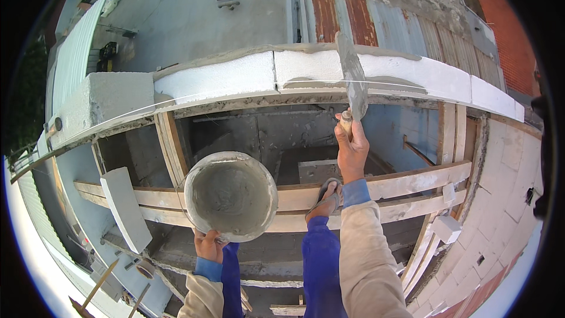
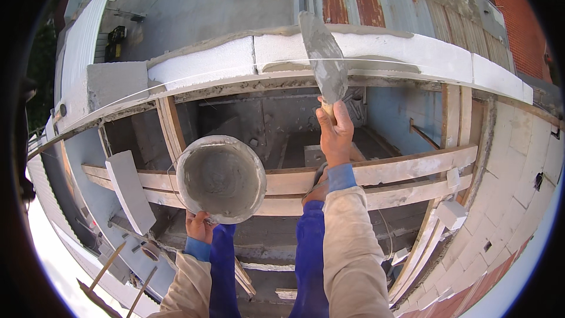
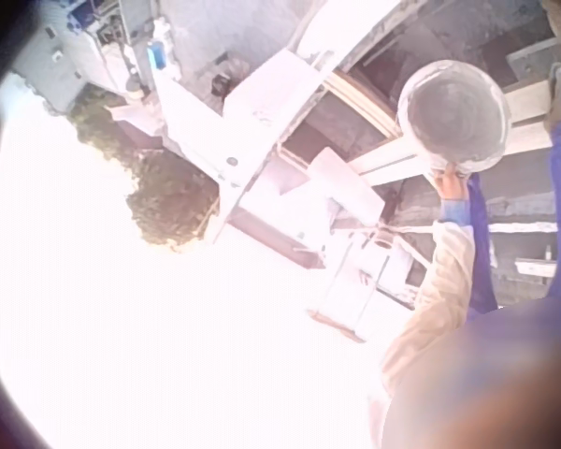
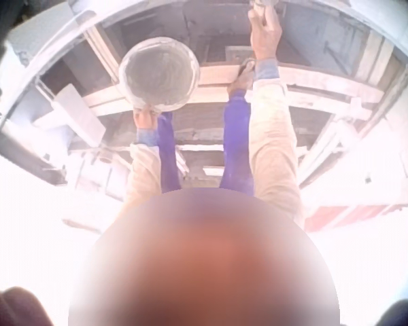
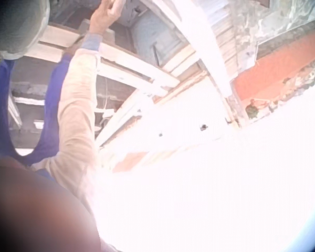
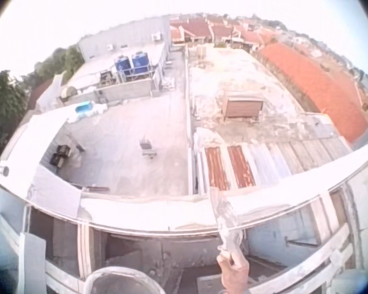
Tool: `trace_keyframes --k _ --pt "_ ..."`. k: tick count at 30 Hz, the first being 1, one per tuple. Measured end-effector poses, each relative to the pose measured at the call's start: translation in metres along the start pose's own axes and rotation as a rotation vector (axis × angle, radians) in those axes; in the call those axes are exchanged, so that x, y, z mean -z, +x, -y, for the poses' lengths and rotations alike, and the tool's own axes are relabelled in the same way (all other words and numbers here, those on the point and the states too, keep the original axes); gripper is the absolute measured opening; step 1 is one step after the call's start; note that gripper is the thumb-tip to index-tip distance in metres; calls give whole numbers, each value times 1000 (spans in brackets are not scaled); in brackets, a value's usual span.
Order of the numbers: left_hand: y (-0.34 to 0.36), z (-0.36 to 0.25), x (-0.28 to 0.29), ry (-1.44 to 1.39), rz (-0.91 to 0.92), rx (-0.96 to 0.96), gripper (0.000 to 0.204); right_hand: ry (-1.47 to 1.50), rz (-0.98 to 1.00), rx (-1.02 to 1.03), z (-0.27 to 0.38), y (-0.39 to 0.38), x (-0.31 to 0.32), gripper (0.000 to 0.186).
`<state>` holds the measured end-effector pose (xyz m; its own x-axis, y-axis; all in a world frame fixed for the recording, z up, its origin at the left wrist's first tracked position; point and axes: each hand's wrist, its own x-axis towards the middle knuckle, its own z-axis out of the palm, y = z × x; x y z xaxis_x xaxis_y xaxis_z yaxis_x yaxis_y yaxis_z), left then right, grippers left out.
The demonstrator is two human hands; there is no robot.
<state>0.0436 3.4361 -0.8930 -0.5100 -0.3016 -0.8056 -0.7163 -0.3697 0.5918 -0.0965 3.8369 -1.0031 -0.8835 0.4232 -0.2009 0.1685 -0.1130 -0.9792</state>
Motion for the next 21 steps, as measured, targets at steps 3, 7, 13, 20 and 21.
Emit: trace_keyframes --k 3,7,13,20,21 --pt "1 18 5 -46 21 19 63 -204 -75 209 -39 17 -6 32" --pt "0 29 -1 -61 5 80 62 -343 -66 294 -82 -3 -31 32" --pt "-8 22 -3 -68 15 72 60 -406 -1 424 -64 -60 -73 40" --pt "5 4 14 -104 30 11 60 -571 -96 450 -82 -10 -133 40" --pt "6 1 13 -115 37 -14 60 -625 -53 418 -87 -15 -134 41"
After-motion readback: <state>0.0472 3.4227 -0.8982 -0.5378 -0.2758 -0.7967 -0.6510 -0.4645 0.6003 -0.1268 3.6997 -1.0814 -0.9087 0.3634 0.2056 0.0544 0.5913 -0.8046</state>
